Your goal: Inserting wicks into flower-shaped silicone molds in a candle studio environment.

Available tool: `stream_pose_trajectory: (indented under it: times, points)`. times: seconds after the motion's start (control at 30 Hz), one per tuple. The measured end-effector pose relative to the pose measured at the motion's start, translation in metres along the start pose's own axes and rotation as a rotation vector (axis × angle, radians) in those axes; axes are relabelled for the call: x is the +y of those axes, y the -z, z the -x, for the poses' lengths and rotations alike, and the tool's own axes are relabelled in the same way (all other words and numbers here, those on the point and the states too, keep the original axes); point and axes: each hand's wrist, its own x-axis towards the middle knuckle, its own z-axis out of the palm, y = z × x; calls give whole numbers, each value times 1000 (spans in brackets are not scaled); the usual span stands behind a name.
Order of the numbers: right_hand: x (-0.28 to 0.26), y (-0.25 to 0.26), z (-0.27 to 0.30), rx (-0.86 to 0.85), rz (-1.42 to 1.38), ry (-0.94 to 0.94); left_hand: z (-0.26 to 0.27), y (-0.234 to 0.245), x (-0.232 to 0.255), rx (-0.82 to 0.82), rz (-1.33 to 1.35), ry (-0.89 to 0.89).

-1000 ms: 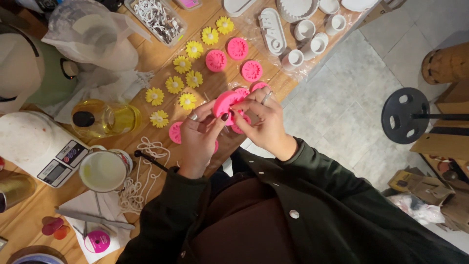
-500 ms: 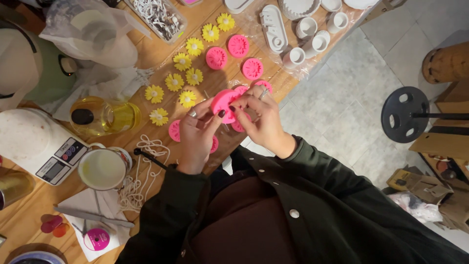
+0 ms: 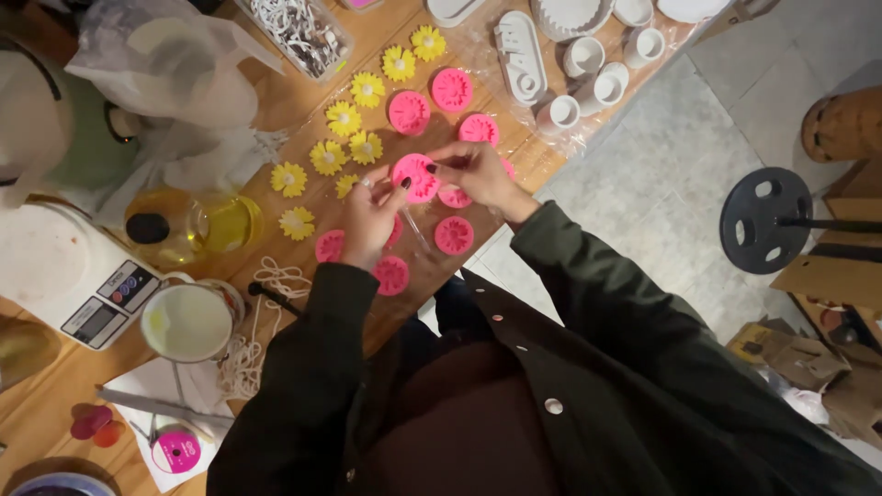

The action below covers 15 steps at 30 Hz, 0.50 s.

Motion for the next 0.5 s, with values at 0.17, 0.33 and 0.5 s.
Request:
stream_pose_trajectory:
  times: [0.17,0.33,0.5]
  points:
    - [19,0,-29,40,296,23,-16,16,-21,34,-337,-215]
    - [31,0,-41,6,623,155,1,4,8,125,-616,-147]
    - [8,-12,-39,150,920,277,2,-1,11,166,-874,-426]
